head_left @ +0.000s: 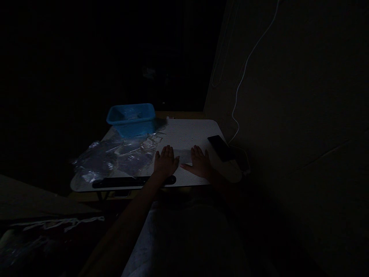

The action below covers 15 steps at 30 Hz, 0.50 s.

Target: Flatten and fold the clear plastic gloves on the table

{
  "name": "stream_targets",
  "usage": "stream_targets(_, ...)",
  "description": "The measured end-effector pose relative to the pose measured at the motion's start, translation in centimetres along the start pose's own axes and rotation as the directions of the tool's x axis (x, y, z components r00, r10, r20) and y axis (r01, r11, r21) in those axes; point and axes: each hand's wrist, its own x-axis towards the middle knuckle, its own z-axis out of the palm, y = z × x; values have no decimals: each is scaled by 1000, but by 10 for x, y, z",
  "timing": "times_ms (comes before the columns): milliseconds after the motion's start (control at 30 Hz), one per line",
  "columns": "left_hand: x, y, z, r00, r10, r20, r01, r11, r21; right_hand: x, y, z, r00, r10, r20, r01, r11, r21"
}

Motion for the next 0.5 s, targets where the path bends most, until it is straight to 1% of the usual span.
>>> stream_targets(233, -1, 0, -1, 1000, -14, 17, 14, 1000, -5, 0, 1, 3, 1000, 0, -13, 0, 1000, 4)
stream_targets(433, -1, 0, 0, 1000, -11, 7, 11, 1000, -12, -1, 1, 3, 999, -7, -33, 7, 1000, 0)
stream_targets(500, -1, 0, 1, 1000, -13, 3, 13, 1000, -17, 0, 3, 2, 999, -5, -44, 6, 1000, 26)
